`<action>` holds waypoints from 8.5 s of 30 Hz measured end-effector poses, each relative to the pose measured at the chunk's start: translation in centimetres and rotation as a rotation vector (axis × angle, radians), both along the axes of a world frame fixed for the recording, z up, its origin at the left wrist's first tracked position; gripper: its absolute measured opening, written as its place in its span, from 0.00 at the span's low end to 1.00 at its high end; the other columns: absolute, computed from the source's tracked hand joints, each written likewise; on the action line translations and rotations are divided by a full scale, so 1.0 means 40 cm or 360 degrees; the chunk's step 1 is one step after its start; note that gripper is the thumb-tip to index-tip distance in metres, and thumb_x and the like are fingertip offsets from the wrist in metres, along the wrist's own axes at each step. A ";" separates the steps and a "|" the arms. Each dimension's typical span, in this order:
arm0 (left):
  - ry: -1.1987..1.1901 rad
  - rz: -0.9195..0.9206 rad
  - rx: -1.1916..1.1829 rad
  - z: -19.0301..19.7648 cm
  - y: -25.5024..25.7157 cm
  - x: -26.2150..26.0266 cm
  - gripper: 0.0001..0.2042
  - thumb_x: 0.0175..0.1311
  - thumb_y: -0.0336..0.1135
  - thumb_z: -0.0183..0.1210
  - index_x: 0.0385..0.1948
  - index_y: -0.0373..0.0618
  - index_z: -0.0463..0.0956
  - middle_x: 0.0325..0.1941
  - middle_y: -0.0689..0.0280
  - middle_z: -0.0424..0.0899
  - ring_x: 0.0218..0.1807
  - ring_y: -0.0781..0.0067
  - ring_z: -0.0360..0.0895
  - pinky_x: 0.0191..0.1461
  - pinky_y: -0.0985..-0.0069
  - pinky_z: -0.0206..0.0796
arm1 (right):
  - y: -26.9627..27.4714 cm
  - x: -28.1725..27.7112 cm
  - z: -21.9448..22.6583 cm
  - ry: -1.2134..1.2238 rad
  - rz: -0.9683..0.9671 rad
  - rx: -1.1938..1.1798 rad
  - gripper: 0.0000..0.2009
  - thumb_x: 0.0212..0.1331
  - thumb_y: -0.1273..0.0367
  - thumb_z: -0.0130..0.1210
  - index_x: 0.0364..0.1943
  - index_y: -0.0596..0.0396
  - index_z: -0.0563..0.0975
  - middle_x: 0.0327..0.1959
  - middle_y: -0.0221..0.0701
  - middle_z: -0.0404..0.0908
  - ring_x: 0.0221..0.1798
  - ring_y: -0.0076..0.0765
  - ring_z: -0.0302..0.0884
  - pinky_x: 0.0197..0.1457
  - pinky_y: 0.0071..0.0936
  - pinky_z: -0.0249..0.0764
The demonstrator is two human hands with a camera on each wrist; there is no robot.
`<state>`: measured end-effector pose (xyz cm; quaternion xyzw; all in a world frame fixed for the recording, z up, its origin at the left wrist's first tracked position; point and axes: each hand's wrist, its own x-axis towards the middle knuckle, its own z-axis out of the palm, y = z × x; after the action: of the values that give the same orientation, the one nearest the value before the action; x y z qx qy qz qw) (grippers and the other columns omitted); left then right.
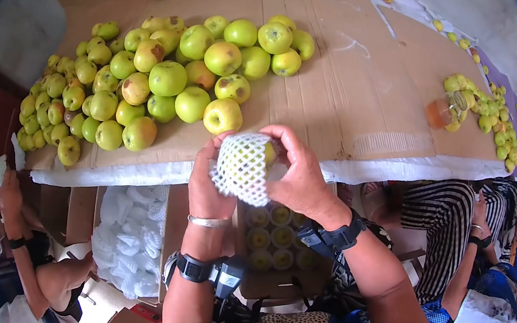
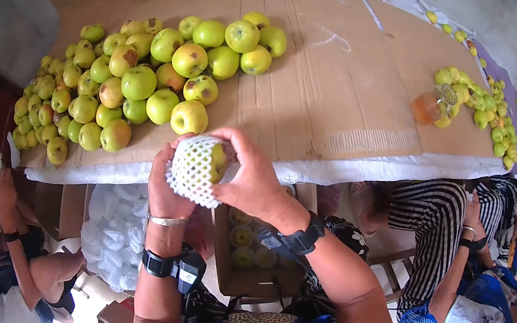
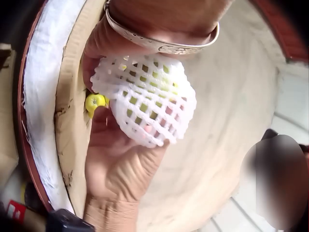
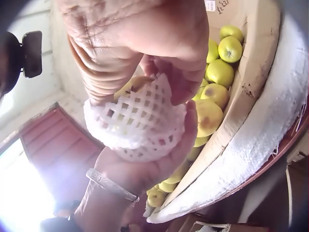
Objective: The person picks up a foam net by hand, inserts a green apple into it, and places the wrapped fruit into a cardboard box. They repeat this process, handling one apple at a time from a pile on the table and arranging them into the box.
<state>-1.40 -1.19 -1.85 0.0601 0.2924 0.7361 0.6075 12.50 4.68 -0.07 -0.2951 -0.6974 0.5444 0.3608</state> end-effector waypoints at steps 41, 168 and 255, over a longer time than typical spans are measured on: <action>0.1088 0.0382 0.0189 0.062 -0.021 0.070 0.35 0.51 0.20 0.60 0.62 0.43 0.52 0.55 0.59 0.68 0.53 0.71 0.70 0.56 0.73 0.65 | 0.014 0.008 0.004 0.0252 -0.0248 0.0395 0.11 0.52 0.74 0.57 0.39 0.60 0.73 0.38 0.37 0.76 0.35 0.33 0.76 0.37 0.24 0.74; -0.0191 0.0081 0.0110 -0.022 -0.006 -0.007 0.20 0.59 0.43 0.41 0.46 0.38 0.70 0.47 0.54 0.77 0.50 0.56 0.73 0.57 0.61 0.63 | -0.024 0.030 0.079 0.0042 -0.0313 0.0932 0.16 0.46 0.71 0.60 0.41 0.58 0.73 0.53 0.46 0.66 0.55 0.51 0.65 0.56 0.38 0.63; 0.0183 -0.0279 0.0106 0.048 -0.020 0.016 0.23 0.58 0.41 0.45 0.53 0.38 0.64 0.45 0.56 0.76 0.46 0.65 0.74 0.51 0.72 0.66 | 0.002 0.029 0.054 -0.0056 -0.0041 0.0145 0.12 0.54 0.68 0.55 0.37 0.62 0.74 0.44 0.40 0.75 0.46 0.39 0.74 0.51 0.29 0.67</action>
<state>-0.76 -1.99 0.06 0.1477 0.2958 0.6848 0.6494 13.65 4.76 2.08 -0.2967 -0.7240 0.5020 0.3685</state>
